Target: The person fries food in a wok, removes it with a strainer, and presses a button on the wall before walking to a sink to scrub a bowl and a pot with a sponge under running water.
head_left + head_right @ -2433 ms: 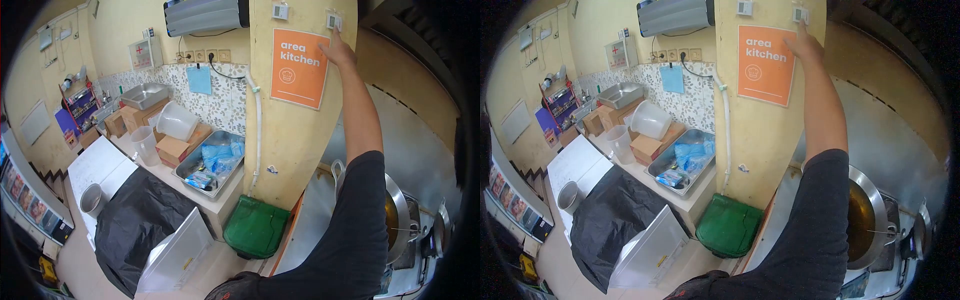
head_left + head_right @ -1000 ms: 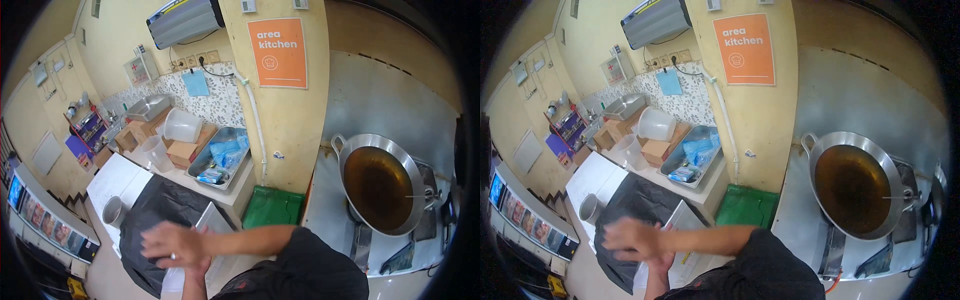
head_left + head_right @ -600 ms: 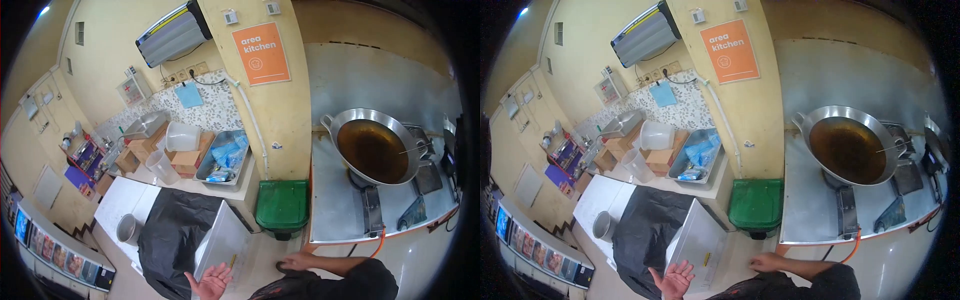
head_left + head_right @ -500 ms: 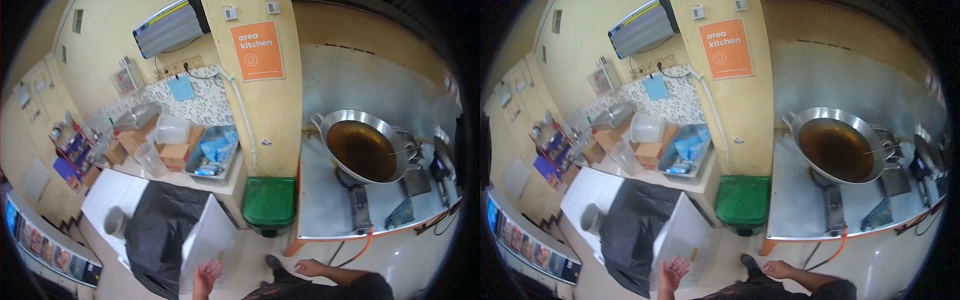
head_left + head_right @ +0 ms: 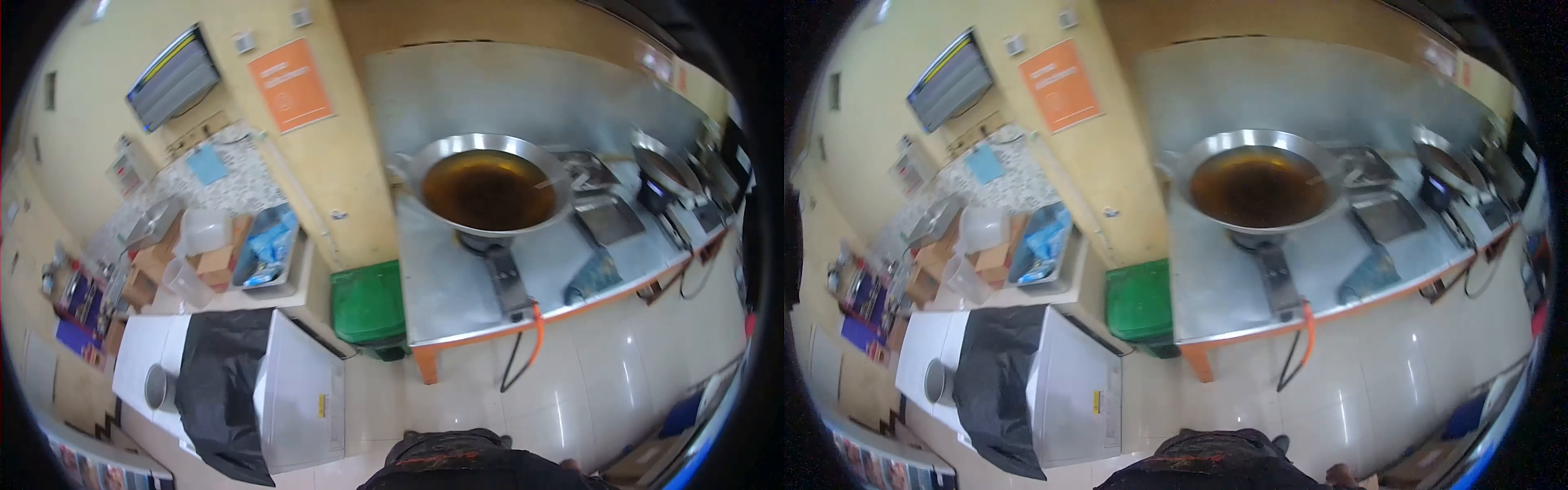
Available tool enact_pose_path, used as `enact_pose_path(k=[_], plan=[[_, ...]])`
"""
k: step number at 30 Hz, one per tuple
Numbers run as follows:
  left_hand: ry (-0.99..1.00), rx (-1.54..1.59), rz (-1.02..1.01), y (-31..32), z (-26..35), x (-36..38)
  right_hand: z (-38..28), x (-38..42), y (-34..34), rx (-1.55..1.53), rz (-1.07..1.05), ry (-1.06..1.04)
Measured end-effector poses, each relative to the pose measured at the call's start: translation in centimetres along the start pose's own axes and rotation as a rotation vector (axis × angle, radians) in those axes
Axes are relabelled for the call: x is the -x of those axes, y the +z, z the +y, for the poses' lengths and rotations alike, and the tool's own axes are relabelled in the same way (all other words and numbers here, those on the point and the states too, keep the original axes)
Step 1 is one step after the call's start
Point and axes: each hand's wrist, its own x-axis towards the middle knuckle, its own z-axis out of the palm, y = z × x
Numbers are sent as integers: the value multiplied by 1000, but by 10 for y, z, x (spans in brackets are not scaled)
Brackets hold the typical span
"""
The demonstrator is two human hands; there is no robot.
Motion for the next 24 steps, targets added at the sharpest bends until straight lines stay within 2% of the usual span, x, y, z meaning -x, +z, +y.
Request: enact_pose_path(k=[2, 3, 4, 5, 6, 8, 9, 10, 11, 13, 14, 15, 16, 18, 21, 22, 24], plan=[[60, -109, -10, 4, 23, 5, 33, -31, 28, -100, 19, -29], [103, -178, -19, 6, 35, 5, 50, -64, 46, -58, 59, -119], [167, -261, -20, 9, 48, -1, 46, -72, 50, 20, 144, -263], [286, -363, -18, 9, 65, -7, 44, -74, 58, 158, 382, -457], [485, -504, 0, 11, 82, -19, 8, 21, 2, -406, 274, -295], [958, -765, 75, 21, 136, -47, 27, 34, -20, -881, 181, -332], [634, -1024, 163, 50, 190, -85, 40, 42, -33, -996, 158, -321], [871, -1044, 268, 63, 230, -76, 58, 41, -39, -1082, 150, -272], [590, -750, 181, 90, 277, -86, 76, 46, -42, -1091, 171, -222], [665, -378, 145, 144, 342, -93, 114, 54, -52, -977, 244, -167], [585, -285, 53, 171, 377, -53, 131, 57, -50, -862, 290, -160], [499, -194, -28, 199, 414, -12, 146, 56, -50, -1010, 214, -80], [491, -226, -115, 220, 437, 11, 161, 52, -43, -1032, 219, -56], [470, -292, -287, 257, 467, 43, 184, 45, -33, -837, 284, -28], [342, -805, -406, 293, 482, 16, 198, 43, -53, -709, 364, 5], [290, -977, -436, 304, 489, 8, 188, 63, -88, -881, 350, -17], [284, -1095, -392, 313, 497, 0, 199, 45, -129, -960, 372, -135]])
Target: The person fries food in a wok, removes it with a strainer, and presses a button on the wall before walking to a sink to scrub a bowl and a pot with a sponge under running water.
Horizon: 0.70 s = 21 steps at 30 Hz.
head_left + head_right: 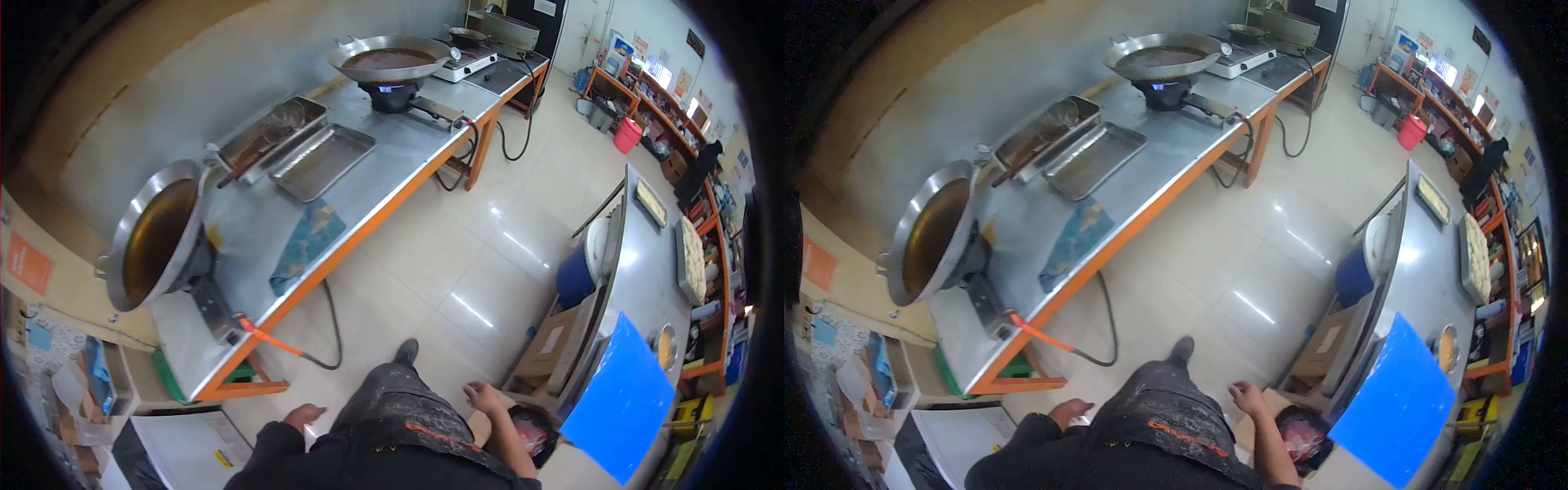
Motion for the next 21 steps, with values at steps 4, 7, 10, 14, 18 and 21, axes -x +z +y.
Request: enact_pose_path(k=[4, 7, 10, 14, 18, 21], plan=[[-160, -69, 171, -49, 73, 40, -136, -50, -93, -368, -54, -63], [-56, -208, 353, -69, 105, -38, -262, -89, -173, -547, -60, -7], [128, -186, 408, -88, 143, -158, -349, -169, -227, -638, -88, -137], [350, 145, 288, -160, 327, -100, -507, -227, -286, -659, -179, -361], [554, 444, 353, -189, 409, -66, -618, -302, -329, -792, -257, -412], [455, 696, 456, -197, 420, -59, -695, -361, -345, -843, -238, -263]])
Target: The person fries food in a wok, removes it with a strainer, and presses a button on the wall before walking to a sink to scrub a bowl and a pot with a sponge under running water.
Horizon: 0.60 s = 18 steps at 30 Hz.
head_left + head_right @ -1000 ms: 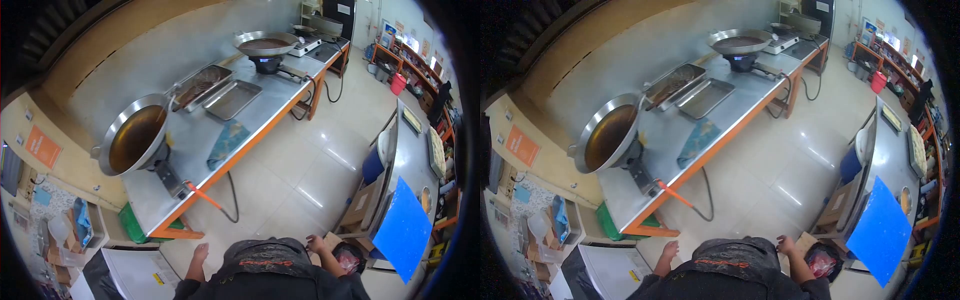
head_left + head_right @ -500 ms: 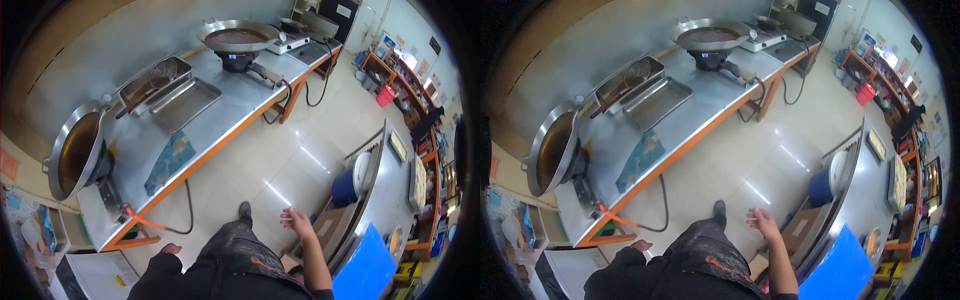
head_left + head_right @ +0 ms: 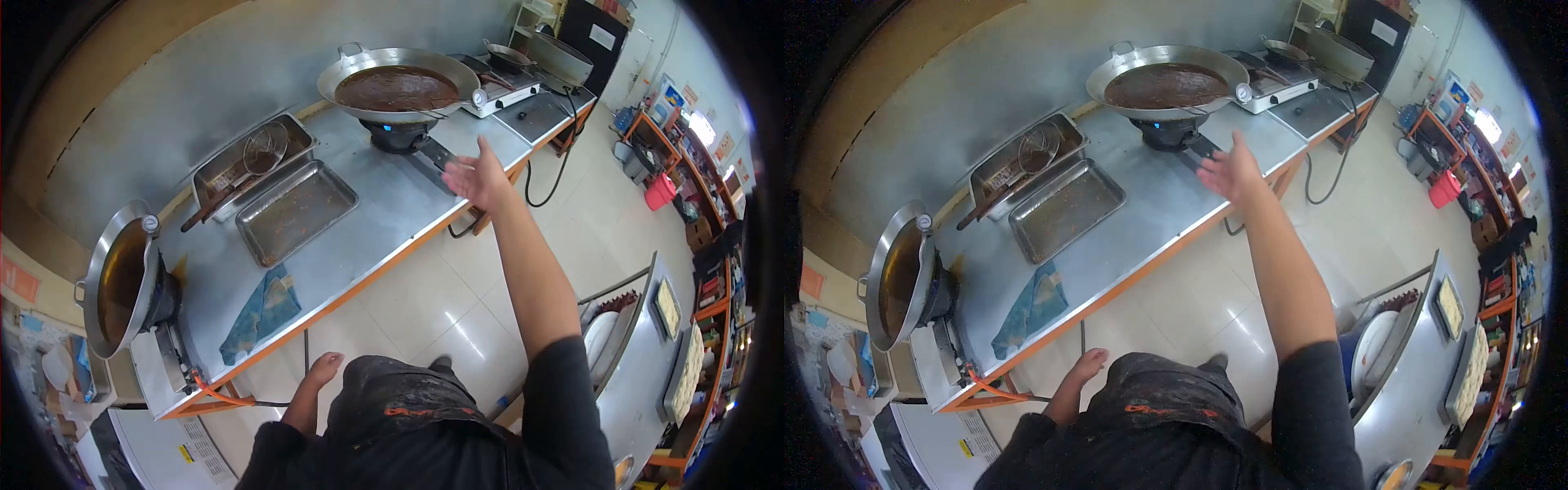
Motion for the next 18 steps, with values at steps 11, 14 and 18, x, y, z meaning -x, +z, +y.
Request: enact_pose_path(k=[11, 14, 18], plan=[[-758, 16, 274, 188, -130, 121, -106, -178, 56, -105, -582, 168], [-834, 204, 271, 257, -80, 100, -113, -114, 44, -121, -402, 80], [-704, 268, 252, 322, -10, 54, -102, -98, -9, 151, -577, 46]])
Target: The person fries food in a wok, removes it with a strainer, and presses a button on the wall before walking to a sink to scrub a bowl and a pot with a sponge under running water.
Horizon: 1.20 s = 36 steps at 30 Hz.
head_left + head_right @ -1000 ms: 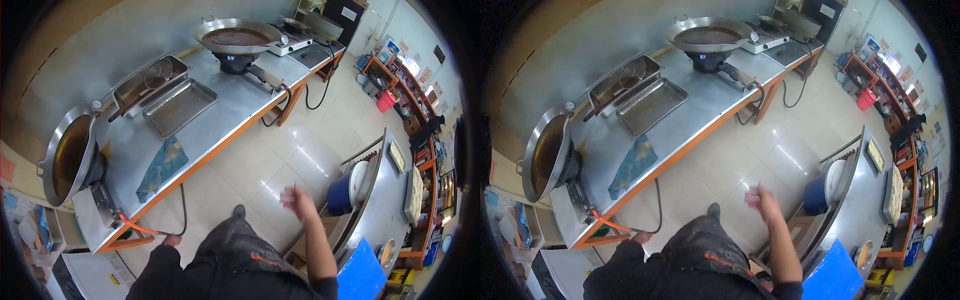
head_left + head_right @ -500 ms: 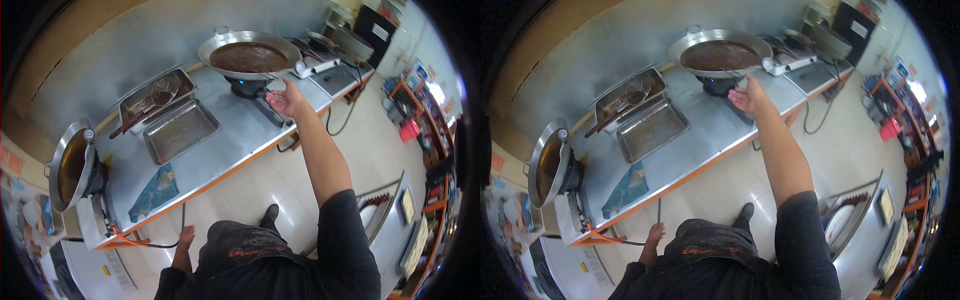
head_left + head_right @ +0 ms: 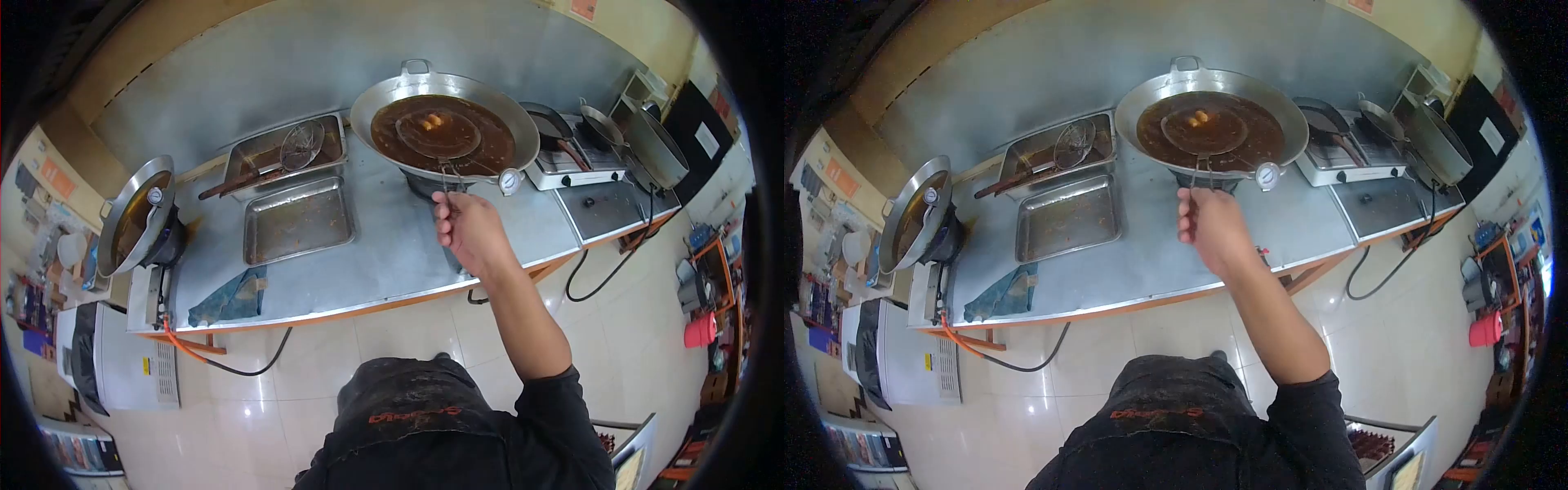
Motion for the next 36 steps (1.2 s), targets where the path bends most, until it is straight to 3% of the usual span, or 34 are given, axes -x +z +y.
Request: enact_pose_path(k=[3, 6, 7, 8, 10, 14, 17, 20, 24, 26, 30, 33, 36], plan=[[204, -73, 0, 32, 42, 3, 2, -21, -18, 67, -9, -15], [466, -223, 109, 24, 81, -9, -2, -26, -18, 90, -1, -15], [419, -52, 152, 17, 90, -13, -1, -9, -16, 80, 5, 0], [283, 359, 204, 9, 110, -1, 1, 1, -15, 70, 15, 21], [269, 384, 237, -24, 143, 26, 7, 4, -17, 65, 6, -5], [93, 106, 95, -80, 106, -3, 13, -13, -21, 19, 6, -61], [2, 33, 221, -90, 48, -28, 4, 16, -6, -12, 25, -50], [99, -87, 151, -84, -5, -20, 2, 39, 8, -41, 53, 13], [189, -290, 40, -80, -67, -9, 13, -20, -2, -40, 35, -64], [249, -378, 28, -83, -85, -18, 12, 13, 12, -29, 45, -52], [600, -933, 128, -80, -88, -51, 5, 7, 15, 11, 30, -70], [1012, -509, 157, -103, -100, -26, 2, -23, 10, 54, 108, -90], [612, -48, 75, -92, -43, -52, 9, 17, 33, 111, 122, -72]])
